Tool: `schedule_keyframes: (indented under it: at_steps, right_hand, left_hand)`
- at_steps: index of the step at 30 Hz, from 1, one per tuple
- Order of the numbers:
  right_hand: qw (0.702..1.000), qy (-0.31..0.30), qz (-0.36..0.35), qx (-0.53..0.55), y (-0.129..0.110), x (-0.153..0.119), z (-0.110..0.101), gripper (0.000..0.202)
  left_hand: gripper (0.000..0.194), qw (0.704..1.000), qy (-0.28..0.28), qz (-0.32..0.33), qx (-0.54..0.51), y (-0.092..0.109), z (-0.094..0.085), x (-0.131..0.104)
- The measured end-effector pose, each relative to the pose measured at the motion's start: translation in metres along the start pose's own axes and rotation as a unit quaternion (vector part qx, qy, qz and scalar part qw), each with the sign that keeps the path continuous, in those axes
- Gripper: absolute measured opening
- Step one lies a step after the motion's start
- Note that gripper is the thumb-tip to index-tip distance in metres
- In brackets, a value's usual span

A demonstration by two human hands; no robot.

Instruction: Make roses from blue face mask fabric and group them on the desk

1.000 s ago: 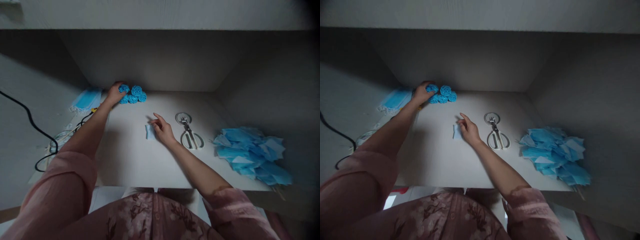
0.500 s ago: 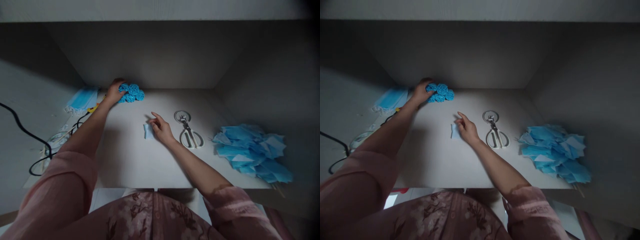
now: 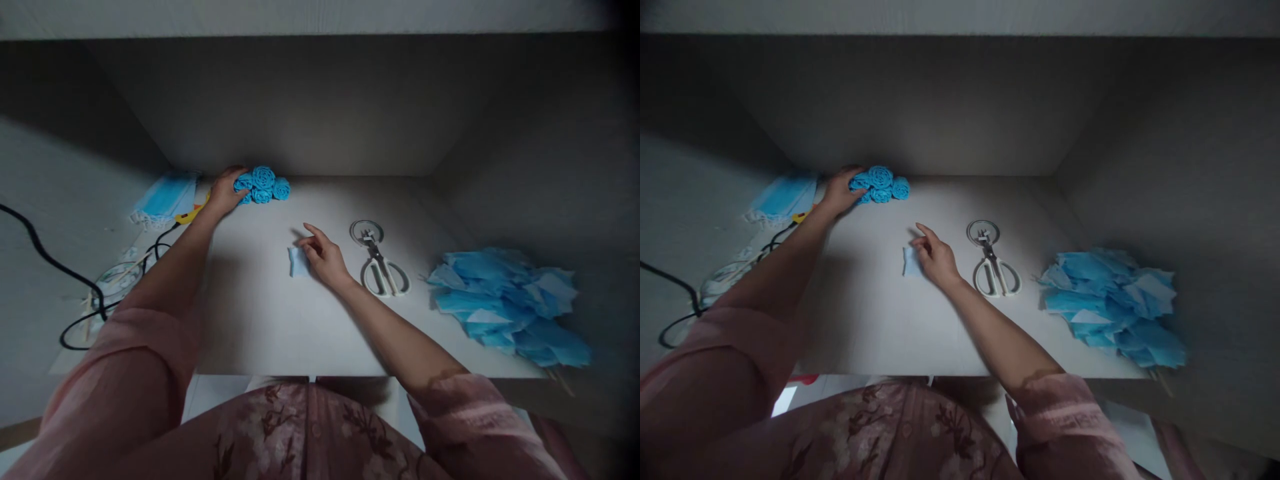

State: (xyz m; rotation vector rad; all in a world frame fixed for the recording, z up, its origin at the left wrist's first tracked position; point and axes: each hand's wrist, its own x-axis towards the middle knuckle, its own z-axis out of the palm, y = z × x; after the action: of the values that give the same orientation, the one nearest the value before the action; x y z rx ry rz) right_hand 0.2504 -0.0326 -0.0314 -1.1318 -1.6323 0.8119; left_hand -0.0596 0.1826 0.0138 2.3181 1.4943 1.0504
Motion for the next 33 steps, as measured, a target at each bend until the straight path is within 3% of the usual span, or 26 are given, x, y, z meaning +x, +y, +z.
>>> schedule_keyframes:
  at_steps: [12, 18, 21, 24, 28, 33]
  right_hand:
    - [1.000, 0.002, -0.002, 0.003, 0.000, 0.001, 0.000, 0.054]
    - [1.000, -0.001, -0.002, -0.001, 0.002, 0.000, 0.001, 0.054]
    - [1.000, 0.010, -0.025, -0.011, -0.008, -0.003, -0.003, 0.053]
    - [0.996, 0.037, -0.072, -0.026, -0.032, 0.001, -0.013, 0.051]
    - [0.986, 0.024, -0.145, -0.072, -0.059, 0.047, -0.026, 0.052]
    - [0.970, -0.029, -0.187, -0.150, -0.032, 0.146, -0.023, 0.066]
  left_hand:
    - [0.065, 0.998, 0.043, -0.041, 0.004, -0.010, 0.009, -0.004]
    - [0.065, 1.000, 0.018, 0.000, 0.019, 0.000, 0.016, -0.002]
    - [0.071, 1.000, 0.016, -0.013, 0.014, 0.005, 0.014, -0.002]
    - [0.090, 1.000, 0.023, -0.018, 0.010, 0.004, 0.006, -0.004]
    - [0.093, 0.999, 0.035, -0.002, -0.017, -0.005, -0.001, -0.009]
    - [0.078, 0.999, 0.047, -0.010, -0.012, -0.003, 0.004, -0.015]
